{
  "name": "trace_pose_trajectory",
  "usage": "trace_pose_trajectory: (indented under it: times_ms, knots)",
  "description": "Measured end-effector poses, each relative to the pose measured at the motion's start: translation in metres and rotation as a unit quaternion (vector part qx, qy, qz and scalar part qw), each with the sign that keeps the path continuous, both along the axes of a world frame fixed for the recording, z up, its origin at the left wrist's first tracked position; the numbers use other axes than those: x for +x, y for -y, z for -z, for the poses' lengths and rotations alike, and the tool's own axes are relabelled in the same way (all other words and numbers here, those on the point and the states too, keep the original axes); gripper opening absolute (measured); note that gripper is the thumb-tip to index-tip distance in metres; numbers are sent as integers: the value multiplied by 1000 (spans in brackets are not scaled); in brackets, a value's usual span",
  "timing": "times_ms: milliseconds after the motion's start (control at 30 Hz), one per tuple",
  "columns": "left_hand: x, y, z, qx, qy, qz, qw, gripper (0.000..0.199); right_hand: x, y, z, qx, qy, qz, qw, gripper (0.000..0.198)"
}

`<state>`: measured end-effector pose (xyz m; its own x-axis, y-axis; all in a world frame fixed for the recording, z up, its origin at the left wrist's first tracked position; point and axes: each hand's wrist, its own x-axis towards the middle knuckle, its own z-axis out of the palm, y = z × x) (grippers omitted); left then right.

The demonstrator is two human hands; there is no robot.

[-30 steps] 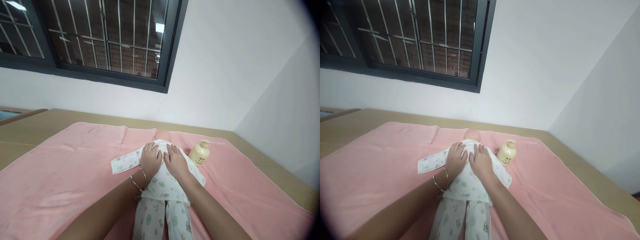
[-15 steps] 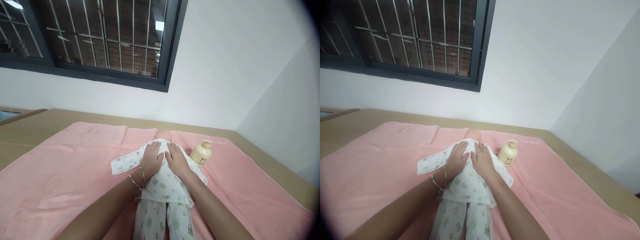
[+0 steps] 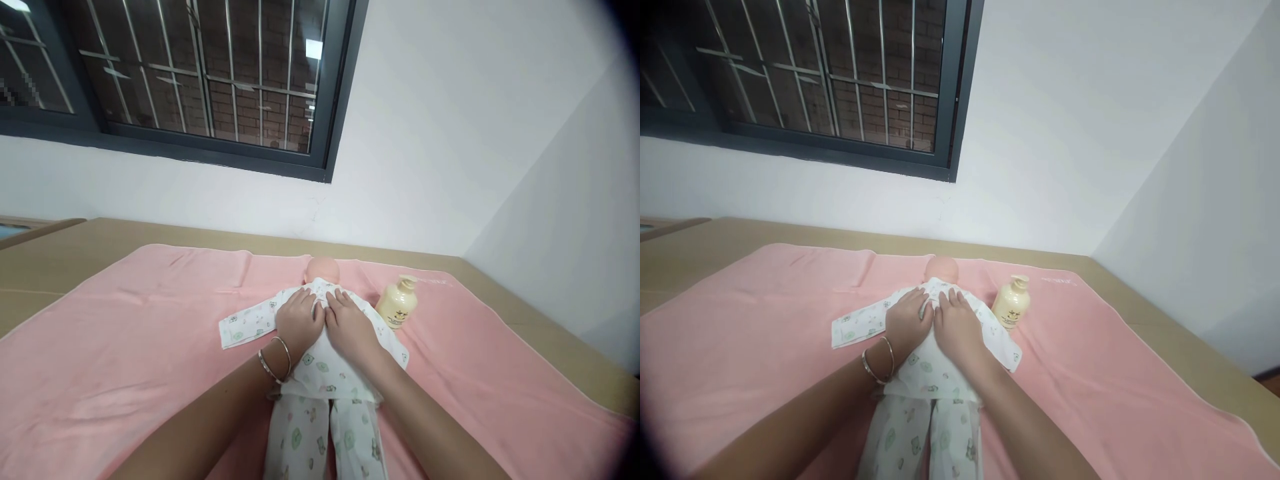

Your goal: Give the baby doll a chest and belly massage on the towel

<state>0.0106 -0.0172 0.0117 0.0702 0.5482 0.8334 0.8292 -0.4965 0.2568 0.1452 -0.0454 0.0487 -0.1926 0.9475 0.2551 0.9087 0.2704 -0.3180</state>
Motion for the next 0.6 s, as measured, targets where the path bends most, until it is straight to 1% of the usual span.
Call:
trace_pose_trajectory:
  times_ms: [67,133,200,267,333,400,500,600]
  knots:
    - [0,-3,2,-16,2,2,1000,23,5,-7,2,-5,-26,16,1000,52]
    - [-1,-8,3,-44,-18,19,999,31,11,-16,6,-5,-39,21,999,56]
    - [-2,-12,3,-72,-58,49,995,37,16,-24,10,3,-33,5,999,57]
    - [-3,-15,2,-85,-92,74,989,40,18,-29,14,24,-11,-33,999,55]
    - [-3,-15,1,-77,-105,87,988,40,18,-30,15,50,12,-63,997,51]
    - [-4,-14,0,-51,-105,93,989,37,16,-27,14,72,27,-66,995,49]
    - [-3,-10,0,-3,-87,86,992,31,7,-16,10,89,44,-26,995,46]
    - [-2,-5,1,19,-48,51,997,26,-2,-3,4,82,62,33,994,44]
